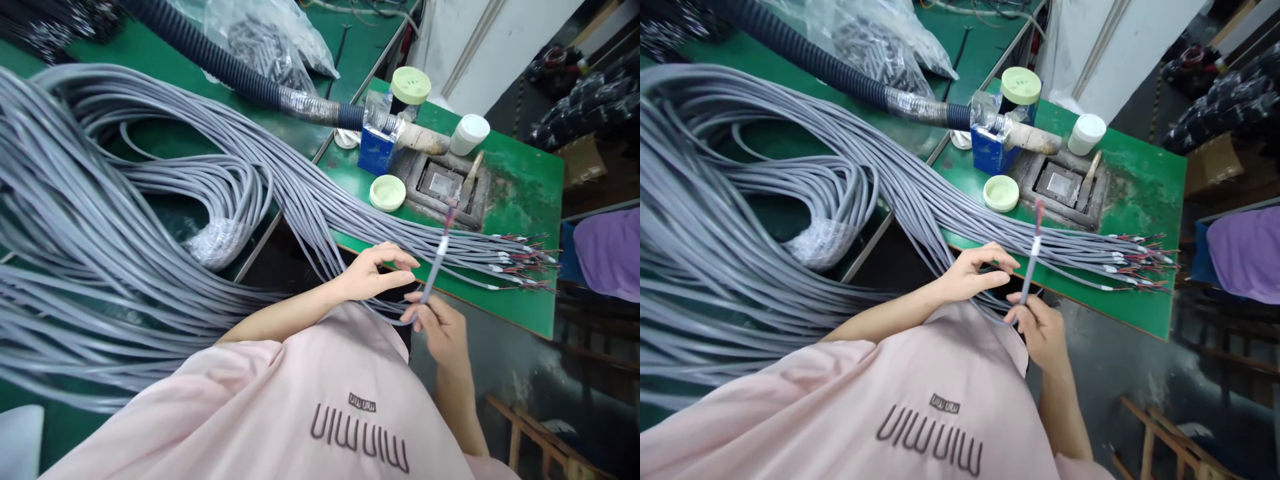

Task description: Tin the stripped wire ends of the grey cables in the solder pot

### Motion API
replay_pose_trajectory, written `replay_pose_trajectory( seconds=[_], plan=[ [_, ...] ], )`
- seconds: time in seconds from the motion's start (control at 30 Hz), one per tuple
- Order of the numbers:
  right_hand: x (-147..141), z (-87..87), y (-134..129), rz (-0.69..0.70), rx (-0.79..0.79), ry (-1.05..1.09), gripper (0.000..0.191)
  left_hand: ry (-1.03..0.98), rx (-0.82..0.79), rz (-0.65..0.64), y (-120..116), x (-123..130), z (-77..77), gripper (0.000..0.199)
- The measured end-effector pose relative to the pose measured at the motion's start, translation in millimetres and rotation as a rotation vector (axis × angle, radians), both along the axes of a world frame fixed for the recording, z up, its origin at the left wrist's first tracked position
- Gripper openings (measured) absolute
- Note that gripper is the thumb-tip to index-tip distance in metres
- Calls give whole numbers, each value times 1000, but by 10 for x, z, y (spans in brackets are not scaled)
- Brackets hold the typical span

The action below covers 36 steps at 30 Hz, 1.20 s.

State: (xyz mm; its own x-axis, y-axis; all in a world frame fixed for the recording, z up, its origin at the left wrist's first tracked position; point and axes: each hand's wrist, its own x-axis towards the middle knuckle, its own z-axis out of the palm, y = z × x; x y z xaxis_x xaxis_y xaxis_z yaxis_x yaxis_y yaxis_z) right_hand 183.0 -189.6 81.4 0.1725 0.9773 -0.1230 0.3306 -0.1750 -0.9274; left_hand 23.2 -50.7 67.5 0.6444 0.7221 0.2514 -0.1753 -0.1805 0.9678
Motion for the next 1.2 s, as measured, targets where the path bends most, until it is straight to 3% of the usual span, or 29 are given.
replay_pose_trajectory(
  seconds=[0.2,0.37,0.53,0.6,0.7,0.87,1.2],
  plan=[
    [-117,-94,66,200,-21,-93,21,-81,-414,17,-10,46,-31,32],
    [-104,-125,117,311,-6,-153,18,-136,-518,10,-4,16,-66,33],
    [-150,-169,185,77,41,-181,12,-45,-438,29,-109,74,-89,38],
    [-148,-193,201,14,39,-122,18,-16,-454,-12,-149,116,-94,38],
    [-112,-259,205,14,18,51,20,-60,-529,-103,-140,158,-94,37],
    [-63,-408,189,30,-3,289,18,-214,-674,-25,2,175,-70,40],
    [-53,-491,188,109,-23,397,18,-280,-806,-82,125,222,-136,37]
  ],
)
